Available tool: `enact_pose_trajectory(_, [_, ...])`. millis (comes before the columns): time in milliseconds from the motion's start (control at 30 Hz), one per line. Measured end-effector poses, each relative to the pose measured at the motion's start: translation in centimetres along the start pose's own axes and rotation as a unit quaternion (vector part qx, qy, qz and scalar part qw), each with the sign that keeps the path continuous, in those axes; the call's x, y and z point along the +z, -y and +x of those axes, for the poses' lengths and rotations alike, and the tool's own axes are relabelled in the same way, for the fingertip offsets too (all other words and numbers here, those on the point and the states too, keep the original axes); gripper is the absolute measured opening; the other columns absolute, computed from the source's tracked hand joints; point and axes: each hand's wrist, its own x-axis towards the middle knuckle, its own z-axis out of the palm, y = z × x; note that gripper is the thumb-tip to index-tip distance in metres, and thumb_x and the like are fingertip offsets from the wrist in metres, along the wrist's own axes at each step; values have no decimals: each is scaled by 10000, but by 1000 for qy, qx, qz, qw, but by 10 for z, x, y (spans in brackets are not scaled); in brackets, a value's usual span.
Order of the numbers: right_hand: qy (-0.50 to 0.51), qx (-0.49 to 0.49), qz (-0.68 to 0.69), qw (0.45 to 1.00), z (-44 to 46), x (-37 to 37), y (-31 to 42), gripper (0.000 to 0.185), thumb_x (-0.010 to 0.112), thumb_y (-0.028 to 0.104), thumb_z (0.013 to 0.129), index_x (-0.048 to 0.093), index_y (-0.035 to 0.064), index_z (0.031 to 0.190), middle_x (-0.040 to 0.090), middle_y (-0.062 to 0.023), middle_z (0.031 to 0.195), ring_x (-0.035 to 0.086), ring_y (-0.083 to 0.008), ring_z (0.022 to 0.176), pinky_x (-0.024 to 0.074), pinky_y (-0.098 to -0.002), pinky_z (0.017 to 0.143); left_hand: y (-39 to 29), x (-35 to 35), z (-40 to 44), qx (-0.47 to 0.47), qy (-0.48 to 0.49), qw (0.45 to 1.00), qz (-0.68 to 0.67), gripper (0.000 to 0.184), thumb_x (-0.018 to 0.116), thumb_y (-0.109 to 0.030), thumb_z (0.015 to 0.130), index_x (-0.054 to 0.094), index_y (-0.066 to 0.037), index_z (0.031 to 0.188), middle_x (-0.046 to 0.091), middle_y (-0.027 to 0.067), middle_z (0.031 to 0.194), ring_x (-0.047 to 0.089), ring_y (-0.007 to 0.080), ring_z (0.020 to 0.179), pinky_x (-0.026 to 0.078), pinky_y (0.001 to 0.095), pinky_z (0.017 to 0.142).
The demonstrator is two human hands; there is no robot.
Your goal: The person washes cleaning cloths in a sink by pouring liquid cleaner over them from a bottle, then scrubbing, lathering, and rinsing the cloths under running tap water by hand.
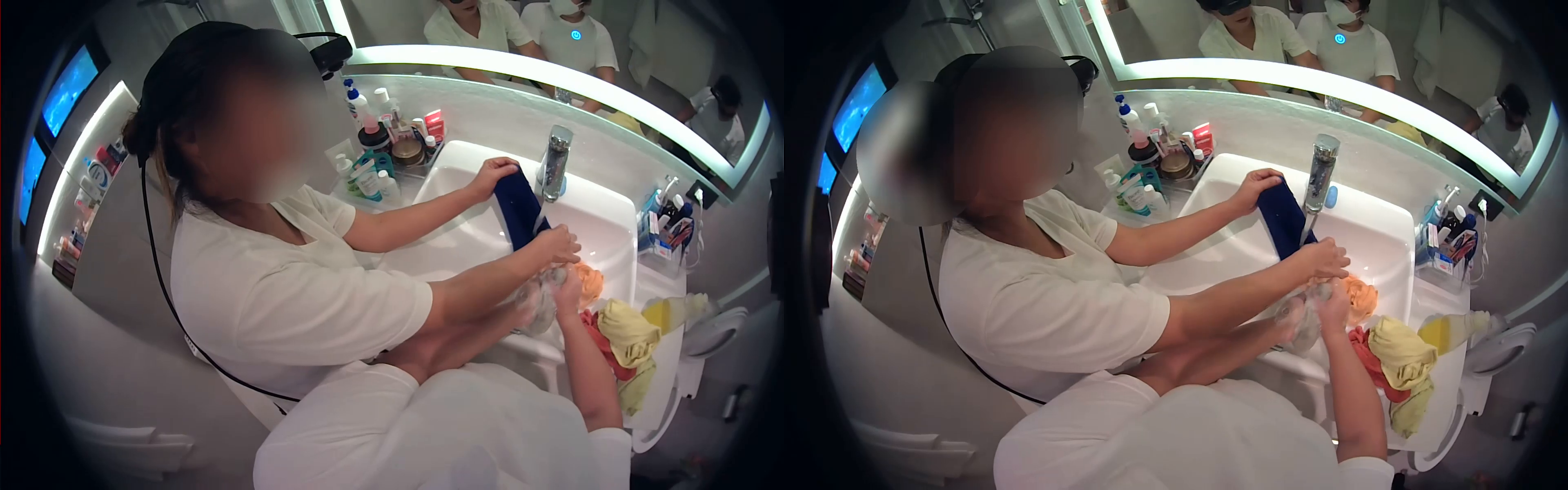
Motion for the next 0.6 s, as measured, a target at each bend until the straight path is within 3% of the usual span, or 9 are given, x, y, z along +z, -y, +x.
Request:
enact_pose_trajectory(67, [-4, 58, -4, 998, 4, -11, -11, 333, 681, 128, 704, 560, 26, 998, 587, -184, 922, 562, -373, 854, 439, -415, 744, 3, -8, -5, 16, -16, 1000, 4, 415, 454, -507, 833, 493, -177, 1082, 510, 14, 1065, 486, 162, 1008, 399, 348, 851])
enact_pose_trajectory(133, [-46, -6, -90, 995, 13, -5, -28, 374, 682, 196, 730, 553, 30, 1039, 579, -189, 951, 547, -363, 907, 429, -415, 787, 7, -16, -14, 24, -35, 999, 15, 423, 446, -507, 841, 491, -177, 1101, 514, 13, 1075, 488, 161, 1015, 400, 349, 857])
enact_pose_trajectory(200, [-70, 46, -133, 988, 17, -7, -15, 448, 648, 357, 760, 534, -13, 987, 557, -213, 934, 520, -364, 924, 410, -412, 808, 18, -22, -27, 28, -64, 997, 38, 432, 438, -508, 849, 490, -176, 1120, 519, 11, 1085, 490, 160, 1022, 401, 350, 862])
enact_pose_trajectory(233, [-43, 138, -91, 985, 18, -11, -8, 454, 627, 380, 781, 534, -28, 958, 550, -222, 922, 520, -366, 894, 411, -406, 807, 32, -32, -34, 22, -88, 994, 59, 436, 434, -508, 853, 489, -176, 1130, 521, 10, 1090, 491, 159, 1025, 401, 351, 865])
enact_pose_trajectory(267, [-24, 156, -73, 985, 17, -9, -9, 511, 623, 391, 787, 505, -15, 1074, 546, -206, 1021, 534, -339, 936, 414, -390, 827, 41, -35, -44, 17, -116, 990, 83, 440, 430, -509, 857, 488, -175, 1139, 523, 10, 1096, 492, 159, 1029, 402, 352, 868])
enact_pose_trajectory(333, [129, 262, 323, 900, 15, -24, 22, 584, 632, 350, 779, 429, 16, 1213, 507, -180, 1158, 507, -303, 1051, 400, -383, 885, 53, -34, -64, 4, -155, 979, 135, 449, 422, -509, 865, 486, -175, 1158, 527, 8, 1106, 494, 158, 1035, 403, 353, 873])
enact_pose_trajectory(433, [210, 327, 460, 799, 15, -30, 13, 669, 641, 286, 750, 347, 60, 1307, 465, -153, 1241, 439, -269, 1159, 369, -364, 946, 63, -33, -75, -11, -192, 971, 143, 463, 409, -510, 877, 484, -174, 1187, 533, 6, 1121, 497, 156, 1046, 404, 355, 881])
enact_pose_trajectory(533, [213, 183, 191, 941, 12, -35, -10, 688, 631, 195, 712, 341, 71, 1324, 464, -134, 1248, 434, -262, 1168, 347, -333, 973, 62, -37, -71, -15, -209, 976, 60, 451, 398, -439, 903, 422, -162, 1257, 485, 31, 1228, 468, 216, 1129, 414, 415, 909])
enact_pose_trajectory(600, [262, 131, 141, 946, 3, -30, -33, 705, 608, 117, 695, 325, 79, 1339, 503, -112, 1202, 486, -235, 1101, 369, -309, 941, 69, -49, -69, -5, -159, 987, 34, 441, 400, -415, 906, 412, -157, 1263, 479, 36, 1228, 470, 223, 1121, 417, 417, 904])
